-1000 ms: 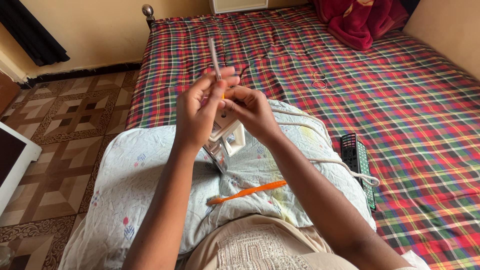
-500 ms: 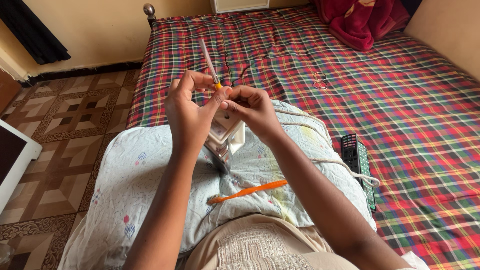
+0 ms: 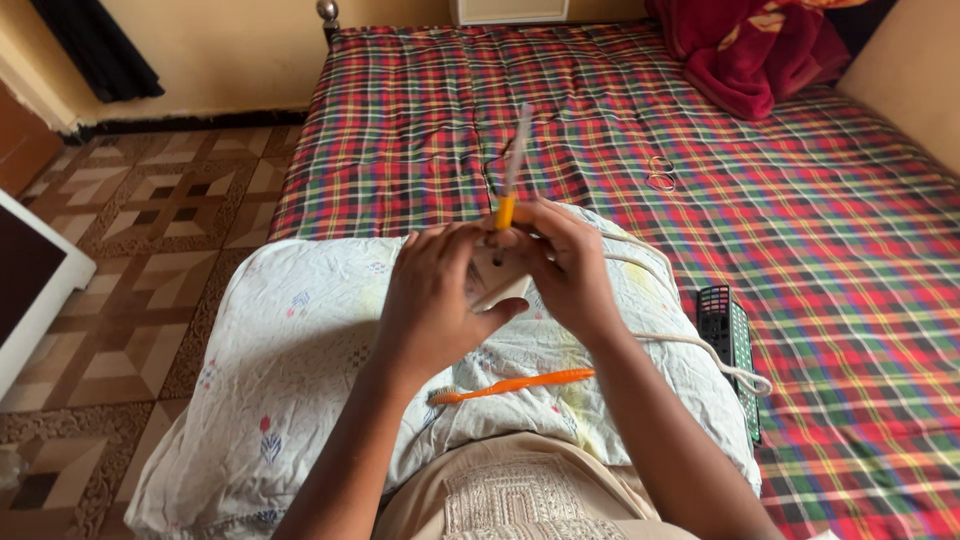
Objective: The person disassembles a white electric iron by removing screws from the base cover, then uses a screwdriver and a toothbrush to clean the internal components. The person continues to adjust and clean the exposed parts throughout the clip.
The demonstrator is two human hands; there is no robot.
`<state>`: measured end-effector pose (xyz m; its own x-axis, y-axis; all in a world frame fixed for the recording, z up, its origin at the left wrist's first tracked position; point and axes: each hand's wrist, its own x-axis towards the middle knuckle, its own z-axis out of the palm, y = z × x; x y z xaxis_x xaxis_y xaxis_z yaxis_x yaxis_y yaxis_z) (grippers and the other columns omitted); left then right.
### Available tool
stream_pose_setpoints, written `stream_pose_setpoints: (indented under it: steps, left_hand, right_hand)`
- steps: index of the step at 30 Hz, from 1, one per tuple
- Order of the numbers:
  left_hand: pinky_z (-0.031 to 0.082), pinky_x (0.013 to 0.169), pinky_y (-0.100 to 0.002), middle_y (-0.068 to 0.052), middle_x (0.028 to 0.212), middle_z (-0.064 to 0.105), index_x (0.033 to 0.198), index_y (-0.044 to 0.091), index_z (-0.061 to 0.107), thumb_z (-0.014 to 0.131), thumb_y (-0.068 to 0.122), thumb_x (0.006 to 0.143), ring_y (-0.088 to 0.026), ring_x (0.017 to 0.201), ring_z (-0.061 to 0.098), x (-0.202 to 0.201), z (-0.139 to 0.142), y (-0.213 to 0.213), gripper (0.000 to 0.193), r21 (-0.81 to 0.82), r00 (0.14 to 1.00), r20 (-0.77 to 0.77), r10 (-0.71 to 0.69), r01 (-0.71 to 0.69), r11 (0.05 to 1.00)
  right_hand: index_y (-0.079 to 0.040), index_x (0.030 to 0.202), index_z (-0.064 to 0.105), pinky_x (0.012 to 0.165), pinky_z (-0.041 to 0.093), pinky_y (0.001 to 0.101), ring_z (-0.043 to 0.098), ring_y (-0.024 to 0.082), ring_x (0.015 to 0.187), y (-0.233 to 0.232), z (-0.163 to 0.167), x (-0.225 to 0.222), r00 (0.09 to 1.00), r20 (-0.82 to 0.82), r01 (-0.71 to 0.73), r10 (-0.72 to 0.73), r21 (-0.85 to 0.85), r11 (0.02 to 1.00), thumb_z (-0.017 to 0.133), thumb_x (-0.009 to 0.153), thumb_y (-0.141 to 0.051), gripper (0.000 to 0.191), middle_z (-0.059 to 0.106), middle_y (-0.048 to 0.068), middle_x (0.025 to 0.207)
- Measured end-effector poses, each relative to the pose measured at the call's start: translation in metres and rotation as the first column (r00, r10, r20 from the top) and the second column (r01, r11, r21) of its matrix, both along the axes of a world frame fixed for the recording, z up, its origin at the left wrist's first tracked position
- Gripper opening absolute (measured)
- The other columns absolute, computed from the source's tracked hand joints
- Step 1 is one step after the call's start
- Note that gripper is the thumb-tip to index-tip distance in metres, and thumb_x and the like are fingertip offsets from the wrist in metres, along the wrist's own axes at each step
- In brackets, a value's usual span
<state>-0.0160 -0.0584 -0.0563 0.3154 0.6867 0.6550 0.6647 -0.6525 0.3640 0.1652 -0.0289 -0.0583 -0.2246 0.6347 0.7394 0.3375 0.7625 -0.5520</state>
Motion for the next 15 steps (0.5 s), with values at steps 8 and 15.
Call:
stream_pose_setpoints:
  steps: [8, 15]
  left_hand:
    - [0.031, 0.115, -0.063, -0.010, 0.117, 0.067, 0.139, 0.015, 0.049, 0.090, 0.027, 0.069, -0.033, 0.117, 0.062, 0.008, -0.005, -0.033, 0.082, -0.042, 0.991, -0.038, -0.130, 0.128, 0.991]
    - [0.026, 0.117, -0.066, -0.006, 0.112, 0.068, 0.141, 0.015, 0.048, 0.089, 0.025, 0.068, -0.029, 0.123, 0.058, 0.016, -0.012, -0.048, 0.084, -0.080, 0.980, -0.072, -0.183, 0.177, 0.981]
  right_hand:
    - [0.003, 0.123, 0.059, 0.094, 0.066, 0.0411, 0.076, 0.023, 0.103, -0.032, -0.004, 0.025, 0.837, -0.490, -0.284, 0.244, -0.008, 0.959, 0.050, 0.113, -0.007, 0.016, 0.069, 0.012, 0.110]
    - [0.005, 0.136, 0.054, 0.088, 0.067, 0.0420, 0.074, 0.023, 0.097, -0.066, 0.006, 0.035, 0.811, -0.462, -0.339, 0.359, 0.130, 0.932, 0.054, 0.115, -0.005, 0.023, 0.068, 0.016, 0.106]
